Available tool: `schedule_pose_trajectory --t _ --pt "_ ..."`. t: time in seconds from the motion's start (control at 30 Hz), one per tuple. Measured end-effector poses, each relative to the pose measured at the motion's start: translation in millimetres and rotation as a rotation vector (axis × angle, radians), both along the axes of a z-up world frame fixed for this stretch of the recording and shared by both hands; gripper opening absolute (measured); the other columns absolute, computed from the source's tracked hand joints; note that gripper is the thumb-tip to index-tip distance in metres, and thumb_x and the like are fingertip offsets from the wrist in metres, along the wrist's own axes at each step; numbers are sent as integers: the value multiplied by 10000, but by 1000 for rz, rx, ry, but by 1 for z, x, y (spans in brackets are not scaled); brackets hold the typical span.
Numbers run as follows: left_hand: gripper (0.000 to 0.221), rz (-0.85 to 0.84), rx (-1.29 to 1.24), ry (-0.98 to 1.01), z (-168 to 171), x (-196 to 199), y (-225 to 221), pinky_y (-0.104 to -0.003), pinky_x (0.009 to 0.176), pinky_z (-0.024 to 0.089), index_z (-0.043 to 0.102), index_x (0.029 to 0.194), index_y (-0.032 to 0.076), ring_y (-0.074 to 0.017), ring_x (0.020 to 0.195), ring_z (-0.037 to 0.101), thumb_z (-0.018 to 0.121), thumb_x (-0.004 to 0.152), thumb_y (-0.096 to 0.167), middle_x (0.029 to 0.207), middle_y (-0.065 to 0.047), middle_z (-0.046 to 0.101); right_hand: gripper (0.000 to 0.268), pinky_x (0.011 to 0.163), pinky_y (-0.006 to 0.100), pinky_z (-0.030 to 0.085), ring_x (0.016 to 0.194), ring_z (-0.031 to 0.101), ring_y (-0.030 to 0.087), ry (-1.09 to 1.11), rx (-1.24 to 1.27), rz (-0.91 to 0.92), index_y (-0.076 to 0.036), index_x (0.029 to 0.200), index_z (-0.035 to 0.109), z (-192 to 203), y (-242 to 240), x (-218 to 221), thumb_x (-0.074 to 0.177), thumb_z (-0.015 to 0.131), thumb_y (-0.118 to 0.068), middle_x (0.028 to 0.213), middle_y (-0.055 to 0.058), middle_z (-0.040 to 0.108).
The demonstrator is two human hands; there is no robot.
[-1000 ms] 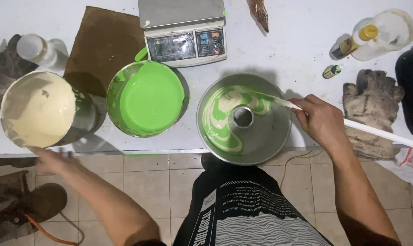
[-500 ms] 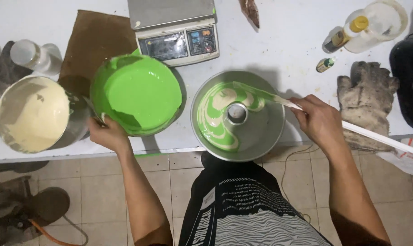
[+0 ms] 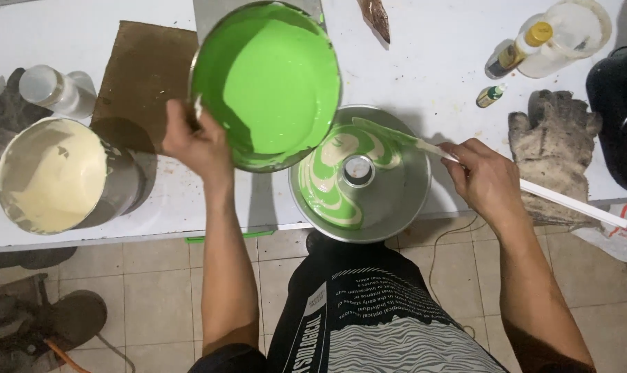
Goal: Pouring and layering two different colors of batter into a cake mold to create a marbled effect.
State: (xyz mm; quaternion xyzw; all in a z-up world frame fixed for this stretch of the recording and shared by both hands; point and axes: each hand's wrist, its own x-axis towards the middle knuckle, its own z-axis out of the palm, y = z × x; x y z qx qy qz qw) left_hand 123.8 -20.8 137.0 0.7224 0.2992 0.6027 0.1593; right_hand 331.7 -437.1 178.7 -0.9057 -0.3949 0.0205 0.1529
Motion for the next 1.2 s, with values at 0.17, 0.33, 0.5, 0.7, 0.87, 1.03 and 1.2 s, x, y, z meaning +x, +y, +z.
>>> schedule_pose_trajectory --t 0.17,0.33,0.5,0.7,0.87,1.03,1.2 --pt "194 -82 -85 19 -7 29 -9 -265 561 411 629 844 96 -173 486 547 674 888 -87 582 -29 589 236 699 444 596 773 739 307 -23 4 -4 -259 1234 805 -5 -5 -2 1024 702 -226 917 45 725" --pt "237 -105 -95 40 -6 42 -19 -318 539 394 552 822 101 -216 473 496 676 832 -100 556 -57 511 249 703 446 593 787 740 312 -17 -3 -27 -284 1248 802 -12 -13 1 1027 702 -226 912 40 722" --pt "224 -115 -114 57 -11 51 -21 -313 545 401 559 824 114 -197 482 504 665 846 -82 556 -44 528 245 703 437 593 780 739 308 11 -5 -42 -277 1252 808 -11 -13 4 1037 703 -222 901 49 722" --pt "215 -111 -39 75 -1 62 -27 -349 527 451 562 828 126 -331 527 593 682 821 -52 588 -79 541 236 684 442 585 766 732 323 32 10 -39 -253 1252 809 -11 -14 6 1041 711 -219 907 77 726" --pt "204 -123 -45 66 -5 66 -22 -333 540 460 591 849 112 -266 519 601 662 838 -79 611 -52 577 208 677 434 584 769 738 318 30 8 -43 -244 1230 812 -7 -13 5 1048 710 -241 906 71 728" --pt "218 -138 -80 41 -7 65 -15 -338 576 488 622 873 111 -242 546 625 651 836 -101 633 -62 639 232 698 465 580 780 731 351 45 15 -43 -257 1254 806 -5 -14 5 1053 695 -230 902 86 721" --pt "217 -123 -77 41 -5 64 -15 -351 585 509 615 872 122 -283 553 658 664 827 -85 642 -64 650 234 706 456 582 769 729 332 31 -4 -45 -298 1248 805 -15 -16 11 1047 698 -241 892 60 716"
